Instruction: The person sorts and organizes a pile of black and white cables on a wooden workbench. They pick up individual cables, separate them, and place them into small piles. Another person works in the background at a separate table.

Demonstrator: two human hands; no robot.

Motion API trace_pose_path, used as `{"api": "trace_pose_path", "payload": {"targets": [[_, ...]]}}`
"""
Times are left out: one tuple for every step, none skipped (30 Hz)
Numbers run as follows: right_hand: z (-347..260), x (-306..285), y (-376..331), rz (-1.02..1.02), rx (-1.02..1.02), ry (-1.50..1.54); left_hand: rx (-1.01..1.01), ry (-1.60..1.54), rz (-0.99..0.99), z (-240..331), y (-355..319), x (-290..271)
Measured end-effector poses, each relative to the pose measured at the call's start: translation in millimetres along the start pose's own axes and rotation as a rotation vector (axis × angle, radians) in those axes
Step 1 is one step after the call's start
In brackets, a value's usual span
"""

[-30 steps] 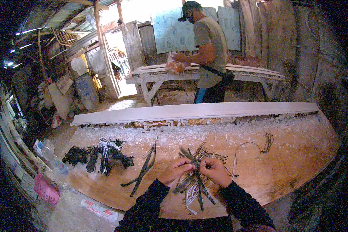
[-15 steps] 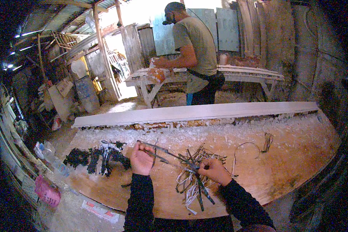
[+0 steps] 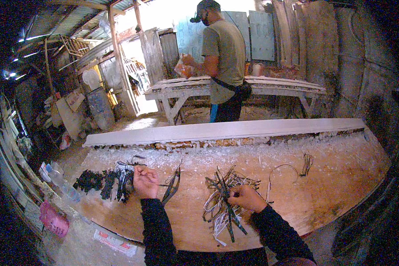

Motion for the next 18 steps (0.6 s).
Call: {"api": "trace_pose_path", "payload": {"targets": [[-0.9, -0.5, -0.1, 0.006, -0.006, -0.005, 0.007, -0.051, 0.013, 3.1, 0.5, -3.4], [-1.8, -1.3, -0.3, 0.013, -0.011, -0.009, 0.009, -0.035, 0.006, 4.7, 0.7, -4.0], [-2.4, -2.2, -0.3, 0.019, -0.017, -0.013, 0.012, -0.039, 0.013, 6.9, 0.1, -4.8], [-1.5, -2.8, -0.2, 0.022, -0.011, -0.056, 0.015, -0.043, 0.021, 7.8, -1.0, -4.6], [-0.4, -3.9, 0.1, 0.025, -0.004, -0.100, -0.013, -0.027, 0.036, 3.8, -1.7, -4.1], [1.0, -4.8, 0.3, 0.028, 0.003, -0.143, -0.042, -0.012, 0.051, -1.7, -2.5, -2.4], [-0.5, -4.2, 1.2, 0.020, -0.021, -0.194, -0.067, -0.017, 0.045, -8.2, -3.6, 2.1], [-1.9, -3.4, 2.5, 0.013, -0.044, -0.244, -0.068, 0.113, 0.069, -13.4, -5.4, 3.5], [1.8, -2.6, 3.0, 0.007, -0.017, -0.285, -0.064, 0.222, 0.072, -19.8, -7.5, 7.7], [-5.0, -3.9, 2.5, 0.036, -0.090, -0.217, -0.060, 0.331, 0.076, -26.2, -10.1, 12.4], [-6.8, -5.8, 2.1, 0.065, -0.111, -0.140, -0.222, 0.237, 0.155, -47.4, -16.6, 8.2], [-7.2, -6.8, 1.4, 0.084, -0.118, -0.054, -0.252, 0.419, 0.073, -56.5, -21.3, 18.8], [-11.4, -8.3, 0.8, 0.107, -0.154, -0.017, -0.288, 0.586, -0.001, -66.8, -27.9, 27.7], [-14.6, -9.2, 0.7, 0.121, -0.175, 0.029, -0.323, 0.751, -0.076, -77.5, -34.8, 35.7], [-17.1, -10.6, 0.4, 0.142, -0.187, 0.072, -0.392, 0.827, -0.159, -92.1, -42.6, 43.3], [-18.9, -11.3, -0.7, 0.151, -0.194, 0.158, -0.461, 0.901, -0.243, -106.3, -51.0, 49.7], [-19.4, -12.7, -2.6, 0.168, -0.190, 0.241, -0.530, 0.975, -0.327, -119.9, -59.3, 54.4], [-24.7, -11.4, -4.0, 0.150, -0.229, 0.331, -0.576, 1.014, -0.397, -130.6, -66.0, 58.7]]}}
Point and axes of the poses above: each hand's wrist, its own y-axis towards the middle knuckle, its own x-axis out of the palm, z = x × y, the point moved 10 cm from there along y, towards the middle knuckle, and after that the axes turned 15 degrees about y, right-handed, at the moved point
